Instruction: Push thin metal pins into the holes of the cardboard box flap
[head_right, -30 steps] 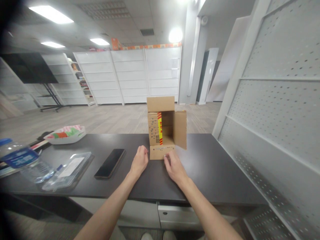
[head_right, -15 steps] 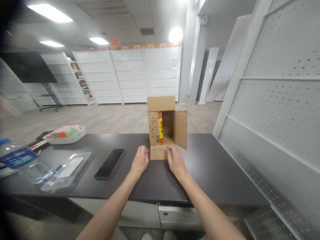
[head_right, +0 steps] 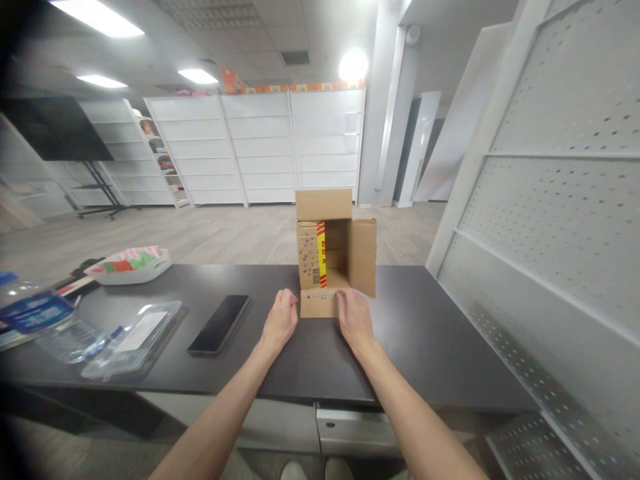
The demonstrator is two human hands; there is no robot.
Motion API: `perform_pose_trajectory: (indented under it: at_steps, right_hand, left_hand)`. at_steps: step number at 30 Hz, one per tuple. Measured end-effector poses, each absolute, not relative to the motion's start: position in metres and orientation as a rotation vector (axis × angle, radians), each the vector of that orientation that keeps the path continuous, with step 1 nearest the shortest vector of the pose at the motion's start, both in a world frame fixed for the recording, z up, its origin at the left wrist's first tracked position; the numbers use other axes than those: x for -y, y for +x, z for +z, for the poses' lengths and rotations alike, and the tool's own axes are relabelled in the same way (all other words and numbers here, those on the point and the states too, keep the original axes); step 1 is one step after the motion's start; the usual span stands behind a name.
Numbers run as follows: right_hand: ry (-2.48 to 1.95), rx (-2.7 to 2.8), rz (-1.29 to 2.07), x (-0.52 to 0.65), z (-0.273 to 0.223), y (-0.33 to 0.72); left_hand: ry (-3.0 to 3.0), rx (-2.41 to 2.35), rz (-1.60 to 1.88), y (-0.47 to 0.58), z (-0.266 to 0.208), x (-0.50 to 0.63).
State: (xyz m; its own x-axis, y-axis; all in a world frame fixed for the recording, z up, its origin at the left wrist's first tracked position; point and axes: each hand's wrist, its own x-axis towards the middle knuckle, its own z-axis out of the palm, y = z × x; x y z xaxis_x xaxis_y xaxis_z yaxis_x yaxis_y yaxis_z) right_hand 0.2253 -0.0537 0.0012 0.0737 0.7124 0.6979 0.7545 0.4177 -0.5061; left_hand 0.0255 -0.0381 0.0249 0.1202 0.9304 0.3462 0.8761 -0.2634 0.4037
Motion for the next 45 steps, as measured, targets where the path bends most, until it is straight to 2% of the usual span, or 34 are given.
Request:
perform_pose_trajectory:
  at_steps: [8, 20, 38, 45]
  right_hand:
    - [-1.415, 1.812, -0.207, 0.055, 0.002, 0.222]
    - [-1.467, 1.780, -0.307, 0.054, 0.001, 0.223]
    - [-1.420, 1.865, -0.269, 0.047, 0.008, 0.224]
    - [-1.377, 1.855, -0.367, 0.039, 0.003, 0.224]
  left_hand:
    - [2.286, -1.839, 0.806, 0.026, 0.026, 0.040]
    - [2.279, -1.847, 0.800, 0.026, 0.025, 0.040]
    - [2.273, -1.852, 0.814, 0.026, 0.024, 0.040]
    - [2.266, -1.859, 0.818, 0.026, 0.024, 0.040]
